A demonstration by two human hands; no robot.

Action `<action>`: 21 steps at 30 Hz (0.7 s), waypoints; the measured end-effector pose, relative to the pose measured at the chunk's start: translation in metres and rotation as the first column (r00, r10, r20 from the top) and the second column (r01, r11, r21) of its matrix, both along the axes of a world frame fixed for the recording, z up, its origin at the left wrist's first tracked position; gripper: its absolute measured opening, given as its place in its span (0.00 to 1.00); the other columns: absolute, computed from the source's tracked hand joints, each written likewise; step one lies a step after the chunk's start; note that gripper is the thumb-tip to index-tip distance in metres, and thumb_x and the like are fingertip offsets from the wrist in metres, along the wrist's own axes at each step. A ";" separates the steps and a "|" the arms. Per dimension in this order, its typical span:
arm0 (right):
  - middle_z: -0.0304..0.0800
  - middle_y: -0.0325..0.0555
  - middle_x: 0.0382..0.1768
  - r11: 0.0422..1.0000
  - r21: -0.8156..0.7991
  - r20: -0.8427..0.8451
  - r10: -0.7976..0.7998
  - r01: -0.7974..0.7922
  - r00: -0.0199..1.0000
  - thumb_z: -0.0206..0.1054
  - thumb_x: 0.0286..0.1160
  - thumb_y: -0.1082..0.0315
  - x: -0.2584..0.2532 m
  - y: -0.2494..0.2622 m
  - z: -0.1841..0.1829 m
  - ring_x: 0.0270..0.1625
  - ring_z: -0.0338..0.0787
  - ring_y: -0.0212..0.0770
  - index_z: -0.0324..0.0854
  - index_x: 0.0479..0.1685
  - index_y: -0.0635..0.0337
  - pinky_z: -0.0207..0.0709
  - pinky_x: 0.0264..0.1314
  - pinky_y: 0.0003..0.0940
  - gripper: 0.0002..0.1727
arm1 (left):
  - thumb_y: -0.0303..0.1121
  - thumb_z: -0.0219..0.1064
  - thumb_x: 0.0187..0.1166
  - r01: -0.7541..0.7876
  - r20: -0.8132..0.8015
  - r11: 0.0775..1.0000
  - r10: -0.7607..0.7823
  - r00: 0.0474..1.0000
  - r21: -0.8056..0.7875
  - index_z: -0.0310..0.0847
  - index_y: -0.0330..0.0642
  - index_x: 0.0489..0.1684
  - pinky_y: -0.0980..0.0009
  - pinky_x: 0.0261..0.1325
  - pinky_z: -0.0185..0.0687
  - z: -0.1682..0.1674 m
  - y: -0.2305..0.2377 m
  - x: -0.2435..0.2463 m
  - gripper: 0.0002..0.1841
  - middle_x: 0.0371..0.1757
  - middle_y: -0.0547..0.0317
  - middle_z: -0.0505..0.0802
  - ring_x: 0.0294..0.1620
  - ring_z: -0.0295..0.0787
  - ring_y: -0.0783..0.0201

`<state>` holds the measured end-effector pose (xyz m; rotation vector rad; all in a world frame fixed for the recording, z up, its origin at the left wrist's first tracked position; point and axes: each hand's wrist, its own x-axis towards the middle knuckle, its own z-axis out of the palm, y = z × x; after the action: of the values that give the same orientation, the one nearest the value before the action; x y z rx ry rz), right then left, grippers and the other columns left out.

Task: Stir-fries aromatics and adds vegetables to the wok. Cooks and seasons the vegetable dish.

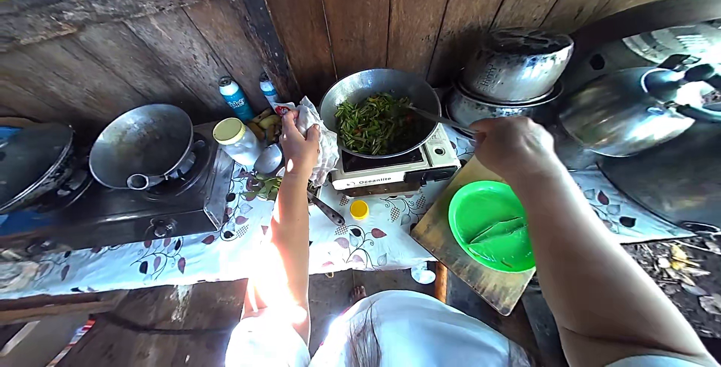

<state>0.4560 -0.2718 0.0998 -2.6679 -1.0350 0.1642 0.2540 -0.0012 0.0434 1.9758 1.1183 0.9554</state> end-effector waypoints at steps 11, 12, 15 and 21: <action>0.90 0.66 0.55 0.980 -0.097 0.061 0.181 -0.175 0.982 0.56 0.89 0.69 -0.033 0.017 -0.001 0.57 0.90 0.69 0.90 0.65 0.48 0.80 0.49 0.69 0.18 | 0.29 0.69 0.80 -0.009 -0.010 1.000 0.009 1.000 -0.002 0.66 0.34 0.81 0.46 0.76 0.74 0.003 -0.003 0.001 0.29 0.73 0.34 0.82 0.73 0.81 0.43; 0.90 0.68 0.55 0.983 -0.093 0.072 0.168 -0.161 0.983 0.56 0.88 0.70 -0.027 0.017 0.003 0.58 0.90 0.71 0.90 0.64 0.50 0.80 0.48 0.71 0.18 | 0.29 0.69 0.80 -0.007 -0.008 1.000 0.007 1.000 -0.001 0.65 0.34 0.81 0.46 0.76 0.74 0.003 -0.003 0.001 0.29 0.73 0.34 0.82 0.73 0.81 0.43; 0.88 0.71 0.59 0.994 -0.045 0.073 0.100 -0.097 0.992 0.57 0.86 0.70 -0.015 0.029 0.008 0.61 0.88 0.75 0.90 0.62 0.54 0.78 0.50 0.75 0.17 | 0.31 0.68 0.82 -0.008 -0.039 1.000 0.008 0.999 -0.010 0.64 0.34 0.83 0.45 0.79 0.72 0.005 -0.003 0.000 0.30 0.76 0.34 0.80 0.76 0.79 0.42; 0.88 0.64 0.65 0.992 -0.038 -0.062 0.116 -0.119 0.991 0.56 0.86 0.70 -0.019 0.070 -0.018 0.67 0.87 0.68 0.88 0.67 0.49 0.78 0.60 0.72 0.19 | 0.30 0.68 0.82 0.007 -0.042 1.000 -0.007 0.999 0.000 0.64 0.33 0.82 0.45 0.80 0.70 0.009 -0.005 0.000 0.30 0.77 0.33 0.79 0.78 0.77 0.42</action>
<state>0.4375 -0.2020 0.0821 -2.6219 -1.1824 0.2898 0.2544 -0.0058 0.0520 2.0072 1.1343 0.9142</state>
